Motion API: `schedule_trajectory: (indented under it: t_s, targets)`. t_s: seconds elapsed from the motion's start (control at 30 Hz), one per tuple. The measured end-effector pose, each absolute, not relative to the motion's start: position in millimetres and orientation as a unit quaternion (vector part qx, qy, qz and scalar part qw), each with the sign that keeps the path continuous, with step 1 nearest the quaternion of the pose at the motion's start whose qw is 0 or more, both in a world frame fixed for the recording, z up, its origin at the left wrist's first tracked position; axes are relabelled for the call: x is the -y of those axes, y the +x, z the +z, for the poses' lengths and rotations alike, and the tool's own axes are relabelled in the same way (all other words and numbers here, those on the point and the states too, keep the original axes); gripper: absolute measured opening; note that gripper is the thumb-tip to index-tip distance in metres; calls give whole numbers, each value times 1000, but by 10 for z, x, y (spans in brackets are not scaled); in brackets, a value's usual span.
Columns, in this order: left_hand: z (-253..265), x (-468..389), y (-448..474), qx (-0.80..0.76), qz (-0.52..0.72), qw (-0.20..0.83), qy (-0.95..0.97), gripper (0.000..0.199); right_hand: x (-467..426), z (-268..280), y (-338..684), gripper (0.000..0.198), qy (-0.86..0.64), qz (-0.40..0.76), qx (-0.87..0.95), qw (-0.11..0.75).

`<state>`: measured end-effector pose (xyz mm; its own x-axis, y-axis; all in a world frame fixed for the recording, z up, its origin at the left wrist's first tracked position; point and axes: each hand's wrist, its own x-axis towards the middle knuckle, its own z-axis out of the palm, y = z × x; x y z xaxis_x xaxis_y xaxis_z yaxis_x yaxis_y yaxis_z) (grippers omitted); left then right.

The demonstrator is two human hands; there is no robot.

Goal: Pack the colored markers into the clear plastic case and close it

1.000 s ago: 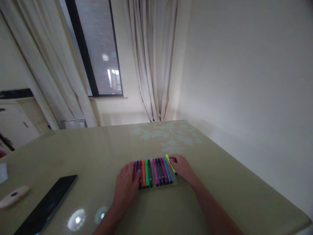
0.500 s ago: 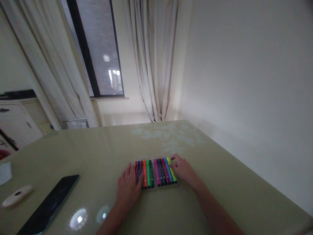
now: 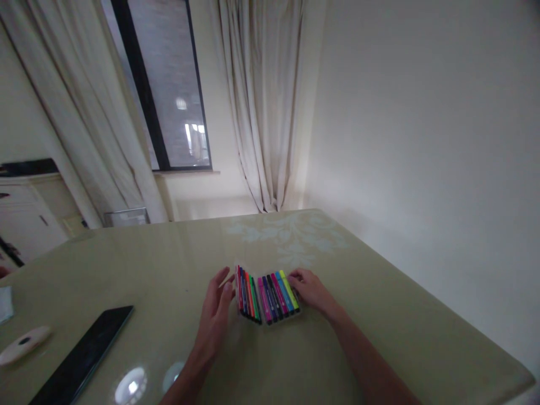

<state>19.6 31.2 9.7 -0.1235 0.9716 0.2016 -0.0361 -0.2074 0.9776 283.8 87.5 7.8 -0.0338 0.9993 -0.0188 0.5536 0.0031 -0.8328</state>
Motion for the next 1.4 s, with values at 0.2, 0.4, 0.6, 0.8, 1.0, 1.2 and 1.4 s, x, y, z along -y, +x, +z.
schedule_trajectory:
  t_s: [0.2,0.4,0.6,0.8,1.0,1.2,1.4]
  targets:
    - [-98,-219,332,-391,500,422,648,80,-589,178,2310,46,-362,575,553,483]
    - [-49,-292,324,-425,488,358,673,58,-418,157,2116,42,-321,492,646,488]
    - [-92,-293,364,-397,504,381,666,49,-394,202,2188,38,-315,124,819,463]
    - [-186,-311,404,-382,522,388,657,51,-435,152,2217,46,-228,1,862,453]
    - [-143,-302,397,-369,517,407,657,52,-435,121,2227,45,-200,-43,868,452]
    - [-112,-291,398,-361,517,422,651,52,-395,119,2179,45,-206,-47,857,471]
    - [-53,-299,407,-369,519,428,641,51,-389,57,2114,50,-223,-41,851,473]
